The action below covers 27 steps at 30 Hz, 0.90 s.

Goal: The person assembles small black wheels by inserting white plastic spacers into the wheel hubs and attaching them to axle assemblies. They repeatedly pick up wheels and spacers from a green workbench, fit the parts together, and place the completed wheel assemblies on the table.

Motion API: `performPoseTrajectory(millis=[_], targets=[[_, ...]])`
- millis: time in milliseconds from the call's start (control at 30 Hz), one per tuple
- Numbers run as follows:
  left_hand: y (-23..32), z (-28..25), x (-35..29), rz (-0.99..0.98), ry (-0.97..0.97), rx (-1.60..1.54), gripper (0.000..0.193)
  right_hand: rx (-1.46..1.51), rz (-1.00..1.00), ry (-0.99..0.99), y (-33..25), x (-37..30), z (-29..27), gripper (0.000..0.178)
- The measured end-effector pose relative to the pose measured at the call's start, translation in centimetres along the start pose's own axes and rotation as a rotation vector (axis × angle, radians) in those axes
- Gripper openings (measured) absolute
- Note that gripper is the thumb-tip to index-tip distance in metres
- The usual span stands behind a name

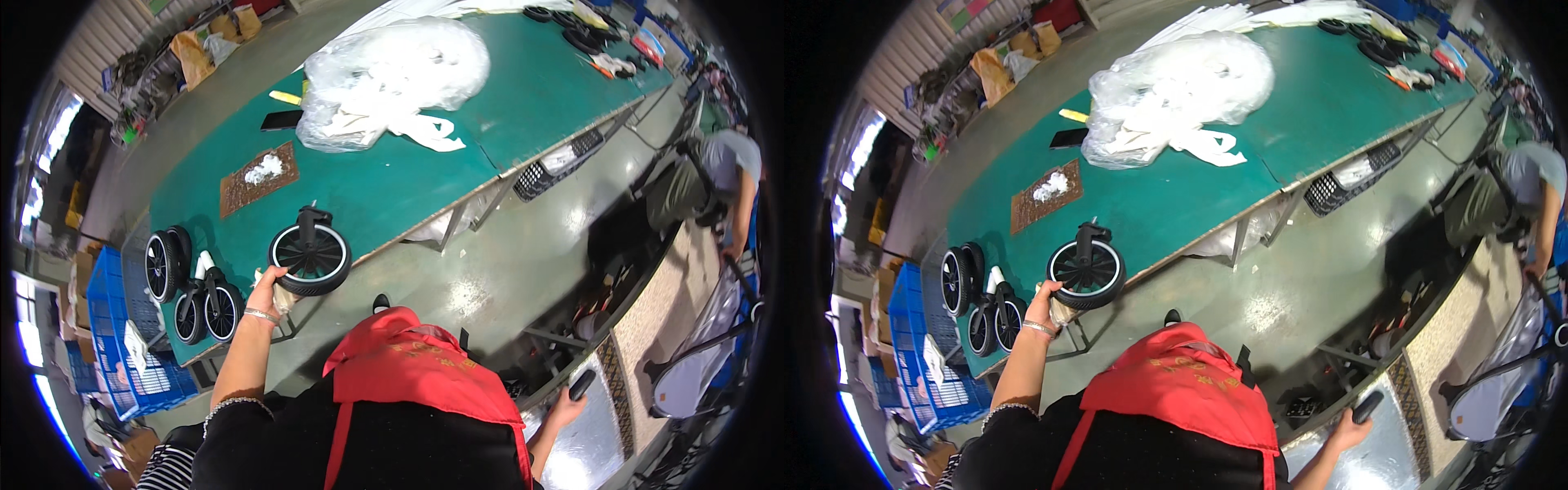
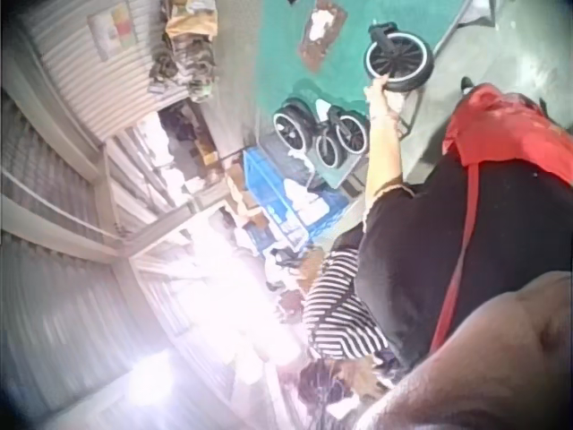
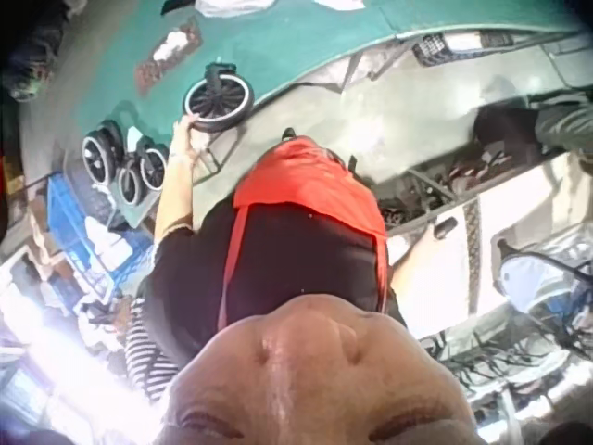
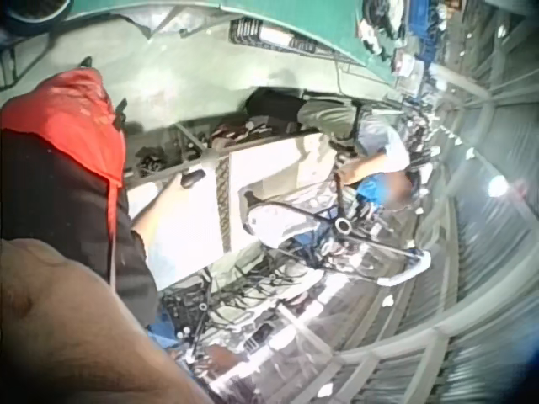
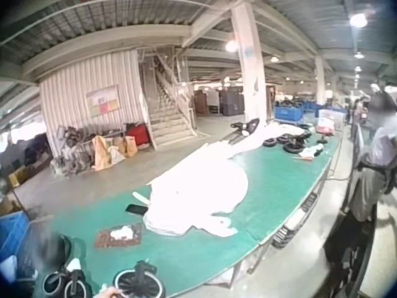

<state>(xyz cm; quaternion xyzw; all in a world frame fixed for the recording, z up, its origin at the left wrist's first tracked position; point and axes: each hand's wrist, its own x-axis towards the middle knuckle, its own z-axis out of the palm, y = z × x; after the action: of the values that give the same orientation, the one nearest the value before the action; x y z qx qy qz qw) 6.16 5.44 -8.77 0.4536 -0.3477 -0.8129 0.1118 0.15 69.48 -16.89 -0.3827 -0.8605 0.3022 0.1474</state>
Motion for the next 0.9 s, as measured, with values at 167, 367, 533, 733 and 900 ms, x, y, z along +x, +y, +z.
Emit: performPoseTrajectory(millis=[167,367,533,733,900], targets=[[2.3,-9.9,4.4,0.086,0.219,0.349,0.023,0.89,-0.013,-0.453,-19.6,-6.4,4.8,0.04],[2.6,-12.5,6.3,1.106,0.799,1.69,0.055,1.269,0.24,-1.051,-34.3,-14.4,12.8,0.026],[3.5,-6.3,8.3,1.043,0.499,1.705,0.071,0.818,0.177,-1.426,-37.6,-16.3,24.8,0.031],[7.3,-5.3,10.8,0.762,0.411,1.804,0.087,0.092,-0.904,-0.886,-41.5,-16.3,31.7,0.053],[8.5,-1.7,11.3,0.27,0.158,2.068,0.103,-0.007,-1.432,-0.919,-49.3,-21.1,34.4,0.065]])
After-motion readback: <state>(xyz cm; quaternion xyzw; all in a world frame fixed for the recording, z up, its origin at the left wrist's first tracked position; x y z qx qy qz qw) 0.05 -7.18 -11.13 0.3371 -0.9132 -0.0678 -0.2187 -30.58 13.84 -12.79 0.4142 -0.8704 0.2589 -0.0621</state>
